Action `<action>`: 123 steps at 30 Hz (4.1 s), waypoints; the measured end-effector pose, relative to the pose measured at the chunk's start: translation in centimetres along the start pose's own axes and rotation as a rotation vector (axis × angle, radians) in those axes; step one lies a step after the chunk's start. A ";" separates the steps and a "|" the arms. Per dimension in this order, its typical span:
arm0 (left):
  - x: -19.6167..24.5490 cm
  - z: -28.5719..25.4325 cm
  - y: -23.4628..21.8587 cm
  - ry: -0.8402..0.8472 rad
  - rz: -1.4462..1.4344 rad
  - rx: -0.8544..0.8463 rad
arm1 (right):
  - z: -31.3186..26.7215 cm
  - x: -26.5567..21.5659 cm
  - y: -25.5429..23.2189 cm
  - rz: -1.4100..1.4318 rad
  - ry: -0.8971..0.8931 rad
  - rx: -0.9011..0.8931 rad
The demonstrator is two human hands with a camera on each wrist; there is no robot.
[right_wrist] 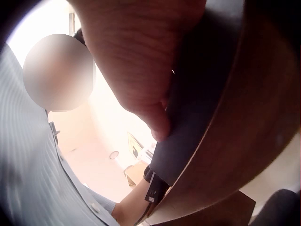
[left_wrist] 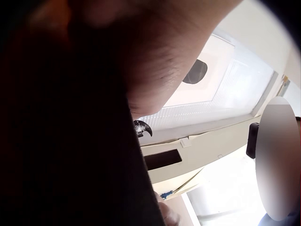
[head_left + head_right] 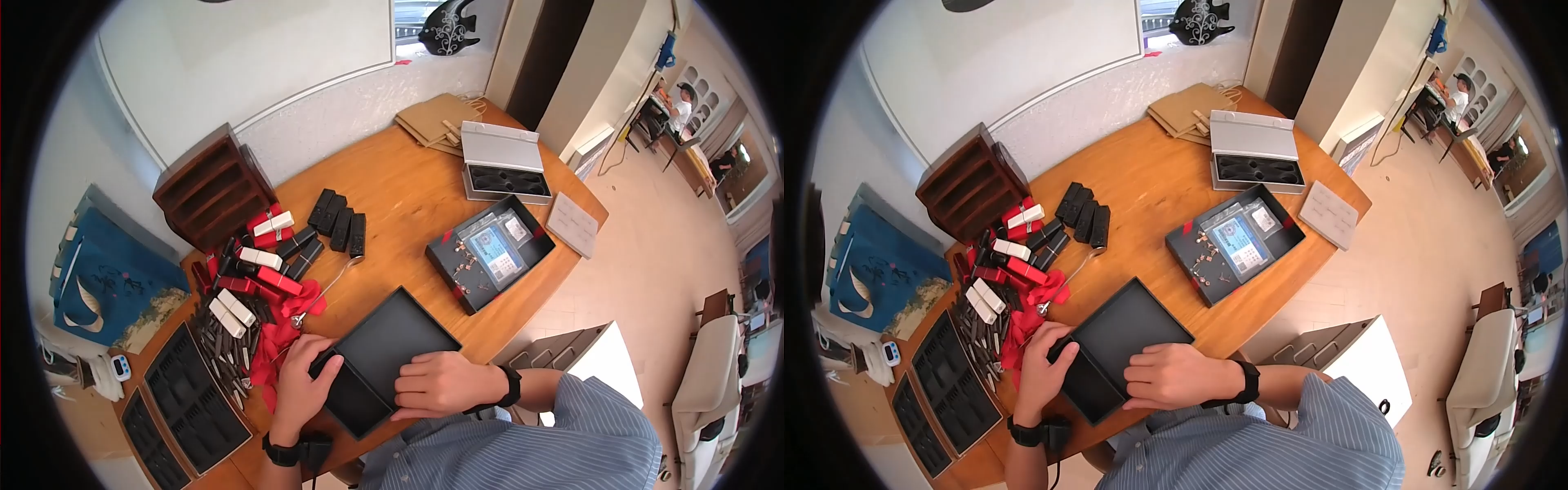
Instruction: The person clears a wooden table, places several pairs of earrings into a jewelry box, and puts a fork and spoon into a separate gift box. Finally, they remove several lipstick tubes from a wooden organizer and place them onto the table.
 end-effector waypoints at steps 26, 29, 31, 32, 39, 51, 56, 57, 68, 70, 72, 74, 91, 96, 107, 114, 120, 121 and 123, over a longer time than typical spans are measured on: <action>-1.5 -1.3 2.1 -0.075 -0.686 -0.444 | 1.5 0.1 -0.2 0.211 -0.026 -0.104; -0.8 -1.3 2.3 -0.008 -0.634 -0.408 | 1.9 1.0 -0.8 0.317 -0.012 -0.060; -0.1 -1.3 2.3 0.050 -0.527 -0.377 | 2.4 1.2 -0.8 0.311 -0.019 -0.033; 0.0 -1.3 2.2 0.056 -0.442 -0.355 | 2.5 1.4 -0.9 0.307 -0.021 -0.008; 0.8 -1.0 1.5 0.034 -0.265 -0.207 | 2.3 -2.2 -3.5 0.420 0.025 -0.117; -2.0 -1.4 -2.4 -0.010 0.000 0.199 | -0.2 2.5 -4.5 0.037 0.248 -0.194; -1.7 -2.0 -1.8 -0.181 0.198 -0.076 | -1.5 4.8 -6.3 -0.161 0.525 -0.075; -1.4 -2.1 -2.4 -0.192 0.201 -0.071 | -2.2 5.1 -6.1 -0.188 0.587 -0.080; -0.8 -1.3 -1.4 -0.045 0.010 0.007 | -0.7 6.8 -4.1 -0.111 0.486 -0.117; -1.1 -1.1 -1.5 -0.060 -0.014 0.030 | -0.3 7.1 -4.1 -0.091 0.421 -0.087; -1.5 -1.0 -1.5 -0.073 -0.037 0.059 | 0.1 7.1 -4.1 -0.091 0.406 -0.069; -1.0 -1.1 -1.8 0.023 -0.039 0.106 | 0.3 7.0 -4.6 -0.090 0.393 -0.052; -1.8 -2.7 -1.8 -0.068 -0.261 0.097 | -6.2 9.9 -8.8 -0.210 0.809 0.223; -2.3 -2.6 -3.0 0.040 -0.218 0.212 | -5.1 10.0 -7.2 -0.112 0.849 0.160; -4.4 -2.9 -4.1 -0.093 -0.388 0.360 | -0.6 9.1 -4.4 -0.023 0.638 -0.017; -4.3 -2.7 -4.1 -0.069 -0.391 0.341 | -0.1 9.2 -4.1 0.033 0.645 -0.114; -3.4 -2.5 -3.3 -0.050 -0.428 0.246 | 0.2 9.0 -4.1 0.045 0.653 -0.123; -3.3 -2.4 -3.0 -0.054 -0.434 0.210 | 0.0 9.0 -4.1 0.045 0.660 -0.126; -3.1 -2.3 -2.8 -0.051 -0.433 0.176 | 0.1 9.3 -4.0 0.078 0.661 -0.119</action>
Point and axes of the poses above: each hand's wrist, its own z-axis towards the middle knuckle, its own y-axis out of the palm, x = y × z, the point moved 10 cm from there along z, towards the middle knuckle, and after that the axes turned 2 degrees about x, right-handed, at the moved point
